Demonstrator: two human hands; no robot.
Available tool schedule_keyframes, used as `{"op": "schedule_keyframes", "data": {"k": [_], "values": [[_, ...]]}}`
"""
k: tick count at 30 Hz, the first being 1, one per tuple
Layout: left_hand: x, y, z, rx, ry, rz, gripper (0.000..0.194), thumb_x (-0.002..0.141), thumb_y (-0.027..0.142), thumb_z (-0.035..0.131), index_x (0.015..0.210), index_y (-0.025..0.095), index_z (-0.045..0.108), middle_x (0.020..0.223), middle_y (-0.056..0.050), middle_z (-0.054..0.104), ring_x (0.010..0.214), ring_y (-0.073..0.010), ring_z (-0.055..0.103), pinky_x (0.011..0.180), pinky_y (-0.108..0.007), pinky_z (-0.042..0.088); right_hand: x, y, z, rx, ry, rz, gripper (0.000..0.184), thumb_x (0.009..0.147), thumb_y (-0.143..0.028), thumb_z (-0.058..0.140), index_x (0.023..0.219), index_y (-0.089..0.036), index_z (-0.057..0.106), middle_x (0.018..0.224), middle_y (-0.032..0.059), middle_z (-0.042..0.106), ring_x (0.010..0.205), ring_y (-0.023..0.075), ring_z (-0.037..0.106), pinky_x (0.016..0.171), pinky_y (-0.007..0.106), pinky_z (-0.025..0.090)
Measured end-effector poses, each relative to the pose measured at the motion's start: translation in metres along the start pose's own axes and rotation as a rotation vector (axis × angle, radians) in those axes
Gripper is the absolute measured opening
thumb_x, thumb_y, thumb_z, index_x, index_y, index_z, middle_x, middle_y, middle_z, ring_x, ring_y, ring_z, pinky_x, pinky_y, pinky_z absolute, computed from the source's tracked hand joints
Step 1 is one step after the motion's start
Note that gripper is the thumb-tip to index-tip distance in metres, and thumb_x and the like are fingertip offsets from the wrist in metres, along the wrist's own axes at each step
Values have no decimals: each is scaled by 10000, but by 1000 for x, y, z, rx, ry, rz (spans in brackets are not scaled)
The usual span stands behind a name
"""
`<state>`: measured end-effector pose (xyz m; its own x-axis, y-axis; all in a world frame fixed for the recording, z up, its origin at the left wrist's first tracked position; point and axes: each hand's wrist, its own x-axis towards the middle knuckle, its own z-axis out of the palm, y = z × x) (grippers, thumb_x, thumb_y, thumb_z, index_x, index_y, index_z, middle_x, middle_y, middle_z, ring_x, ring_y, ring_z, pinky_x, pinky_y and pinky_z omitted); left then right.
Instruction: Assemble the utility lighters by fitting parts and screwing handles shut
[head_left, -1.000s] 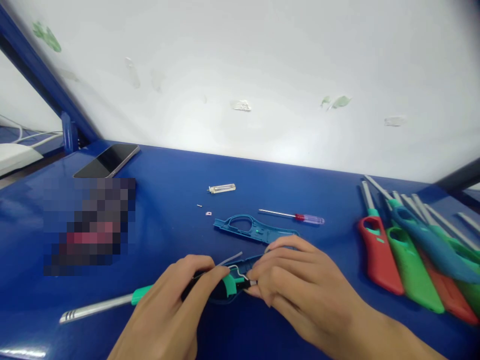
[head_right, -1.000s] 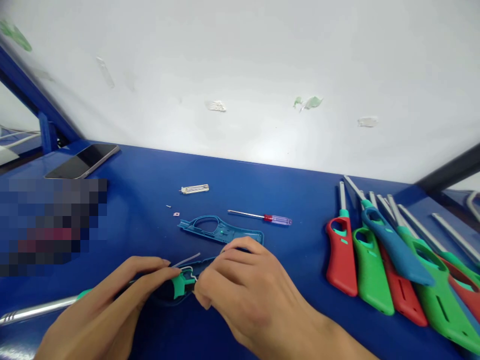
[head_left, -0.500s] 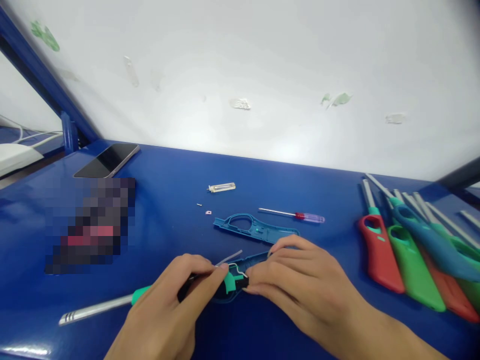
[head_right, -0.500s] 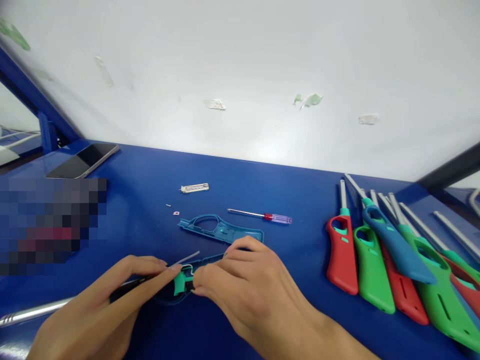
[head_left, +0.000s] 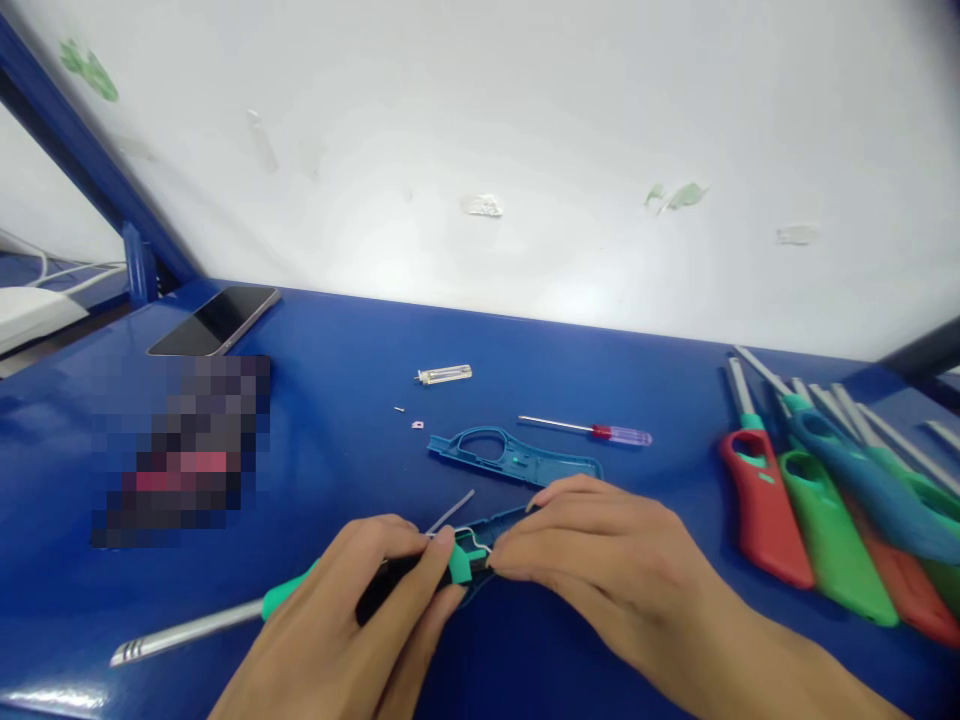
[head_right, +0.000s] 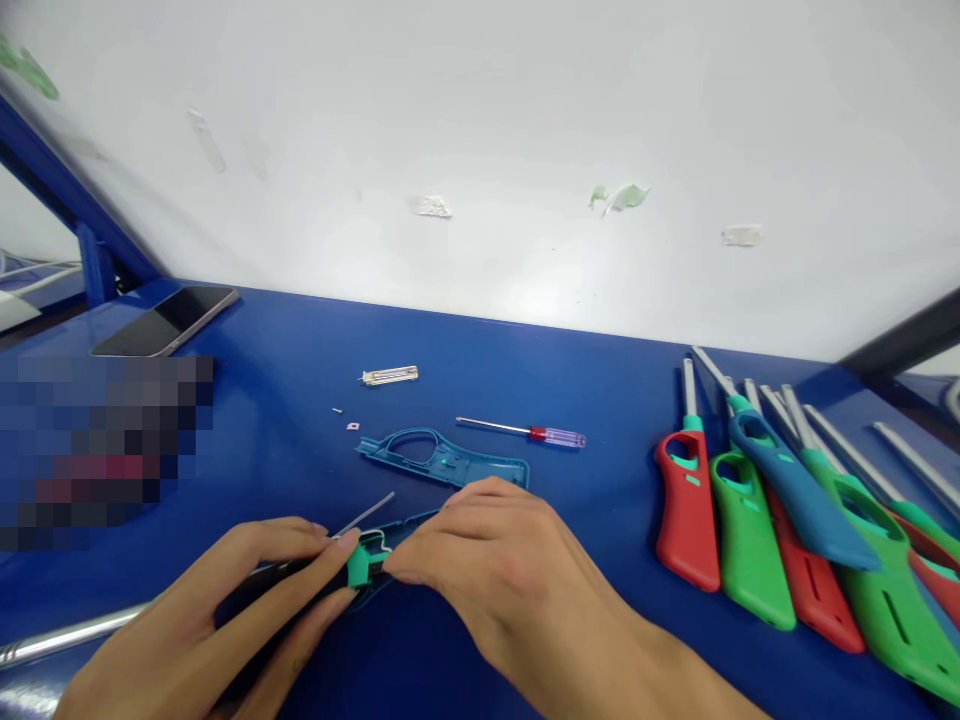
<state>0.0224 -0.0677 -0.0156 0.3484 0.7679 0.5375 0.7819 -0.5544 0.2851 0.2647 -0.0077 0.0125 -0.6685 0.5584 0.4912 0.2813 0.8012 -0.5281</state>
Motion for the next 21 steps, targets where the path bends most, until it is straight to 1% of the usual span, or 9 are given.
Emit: {"op": "schedule_keyframes", "data": {"k": [2, 3, 5, 8, 12, 15, 18, 21], "values": [[-3, -6, 0, -17, -63, -21, 208, 1063, 279, 550, 1258, 255, 619, 1104, -23, 628, 959, -111, 714, 759, -180, 592, 0, 1, 0, 3, 11, 11, 216, 1088, -121, 542, 1161, -232, 713, 1042, -14, 818, 886, 124, 762, 918, 287, 552], [-4, -8, 0, -18, -71, -34, 199, 1073, 306, 533, 1245, 258, 618, 1094, -21, 626, 930, -106, 718, 740, -176, 595, 0, 1, 1, -2, 17, 18, 199, 1089, -131, 546, 1139, -225, 714, 1027, -15, 818, 868, 125, 757, 894, 284, 554], [-5, -9, 0, -20, -73, -50, 201, 1087, 347, 500, 1226, 263, 618, 1084, -17, 627, 882, -95, 723, 717, -169, 597, 1, 1, 2, -4, 20, 44, 162, 1081, -139, 571, 1101, -217, 711, 1016, -26, 815, 859, 120, 745, 862, 265, 548], [-3, -7, 1, -6, -67, -73, 205, 1095, 376, 485, 1202, 267, 621, 1061, -8, 631, 824, -83, 724, 690, -158, 592, 1, 0, 3, 17, 10, 102, 110, 1048, -135, 638, 1074, -214, 709, 1016, -58, 806, 883, 95, 733, 865, 208, 527], [0, -6, 4, 19, -56, -40, 218, 1102, 365, 465, 1206, 260, 625, 1059, -16, 621, 832, -88, 732, 681, -169, 594, 0, -1, 3, 27, 7, 129, 102, 1048, -144, 640, 1060, -214, 715, 1011, -64, 799, 907, 90, 729, 879, 192, 525], [0, -7, 4, 26, -64, -28, 218, 1097, 353, 481, 1240, 263, 619, 1074, -17, 612, 857, -83, 728, 710, -160, 596, -2, 0, 3, 21, 5, 118, 121, 1059, -141, 618, 1080, -211, 715, 1043, -61, 798, 930, 90, 727, 893, 192, 526], [0, -7, 4, 16, -45, -26, 219, 1096, 331, 487, 1260, 260, 615, 1076, -19, 608, 878, -79, 722, 733, -148, 589, -3, 1, 4, -3, 12, 115, 124, 1060, -140, 618, 1085, -208, 718, 1046, -59, 796, 926, 92, 727, 894, 196, 525], [1, -7, 4, 26, -64, -21, 225, 1095, 327, 490, 1268, 255, 615, 1075, -23, 605, 877, -87, 721, 730, -159, 595, -3, 1, 4, 1, 16, 152, 117, 1058, -156, 628, 1065, -221, 724, 1025, -57, 786, 920, 94, 728, 890, 195, 528]]}}
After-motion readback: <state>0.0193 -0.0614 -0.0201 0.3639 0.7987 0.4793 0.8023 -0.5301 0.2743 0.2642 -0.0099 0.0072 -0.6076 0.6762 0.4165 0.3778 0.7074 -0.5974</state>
